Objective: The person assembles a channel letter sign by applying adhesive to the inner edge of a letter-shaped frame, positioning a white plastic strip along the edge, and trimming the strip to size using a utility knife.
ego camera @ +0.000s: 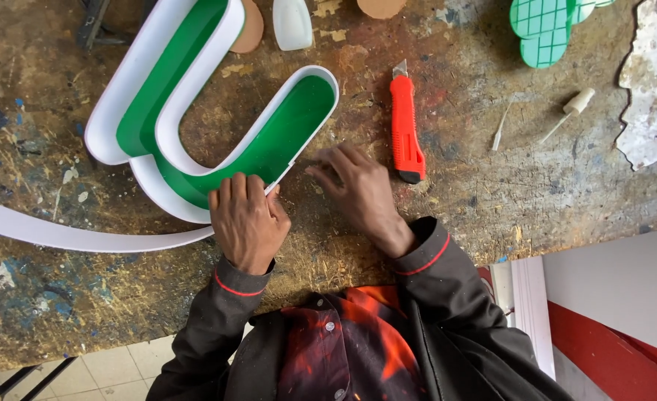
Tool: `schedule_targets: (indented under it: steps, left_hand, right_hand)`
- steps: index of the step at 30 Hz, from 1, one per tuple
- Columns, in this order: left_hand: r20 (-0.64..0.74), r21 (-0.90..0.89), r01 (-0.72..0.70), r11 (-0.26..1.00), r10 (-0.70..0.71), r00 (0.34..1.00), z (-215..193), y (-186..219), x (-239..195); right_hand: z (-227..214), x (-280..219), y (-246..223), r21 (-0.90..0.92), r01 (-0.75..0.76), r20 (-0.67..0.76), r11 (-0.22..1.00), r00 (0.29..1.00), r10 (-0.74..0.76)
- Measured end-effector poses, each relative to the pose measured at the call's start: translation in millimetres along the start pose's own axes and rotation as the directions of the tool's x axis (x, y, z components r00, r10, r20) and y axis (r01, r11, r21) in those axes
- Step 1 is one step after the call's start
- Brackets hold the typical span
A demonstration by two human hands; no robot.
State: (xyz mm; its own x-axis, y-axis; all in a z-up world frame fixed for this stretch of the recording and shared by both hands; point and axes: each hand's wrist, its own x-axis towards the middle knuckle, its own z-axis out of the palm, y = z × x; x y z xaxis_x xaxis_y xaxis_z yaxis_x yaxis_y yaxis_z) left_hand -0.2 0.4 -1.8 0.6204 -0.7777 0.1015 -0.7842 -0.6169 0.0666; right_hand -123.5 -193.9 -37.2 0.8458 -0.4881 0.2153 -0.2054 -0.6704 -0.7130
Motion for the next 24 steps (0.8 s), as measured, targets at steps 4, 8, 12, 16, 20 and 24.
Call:
schedule_targets:
  steps: [4,8,12,16,20,24]
  left_hand:
    - [-0.004,-0.003,0.016,1.000,-0.016,1.000,6.4,-0.9,-2.0]
    - [0.001,-0.015,0.021,1.000,-0.021,1.000,6.1,0.4,-4.6]
    - [0.071,0.011,0.061,0.998,-0.062,0.996,2.0,3.2,-3.0]
    - [0.072,-0.033,0.092,0.995,-0.089,0.993,-2.1,5.5,0.9]
    - [0.048,-0.073,0.062,0.995,-0.058,0.997,-2.4,4.1,2.9]
    - [0.070,-0.057,0.076,0.995,-0.072,0.995,4.4,4.5,-2.2]
  right_hand:
    - [-1.5,10.0,-0.6,-0.114,0.123,-0.017,0.986,0.992,-0.125]
    - [-28.5,39.9,-11.0,-0.276,0.381,-0.033,0.882,0.914,-0.405]
    - [-19.0,61.9,-3.6,-0.261,0.486,0.128,0.834,0.874,-0.469]
    - [-11.8,68.2,-0.8,-0.158,0.521,0.088,0.839,0.853,-0.514]
    - [-10.5,66.2,1.2,-0.143,0.469,0.117,0.872,0.883,-0.455]
    - [-8.9,64.6,3.0,-0.162,0.464,0.150,0.871,0.884,-0.443]
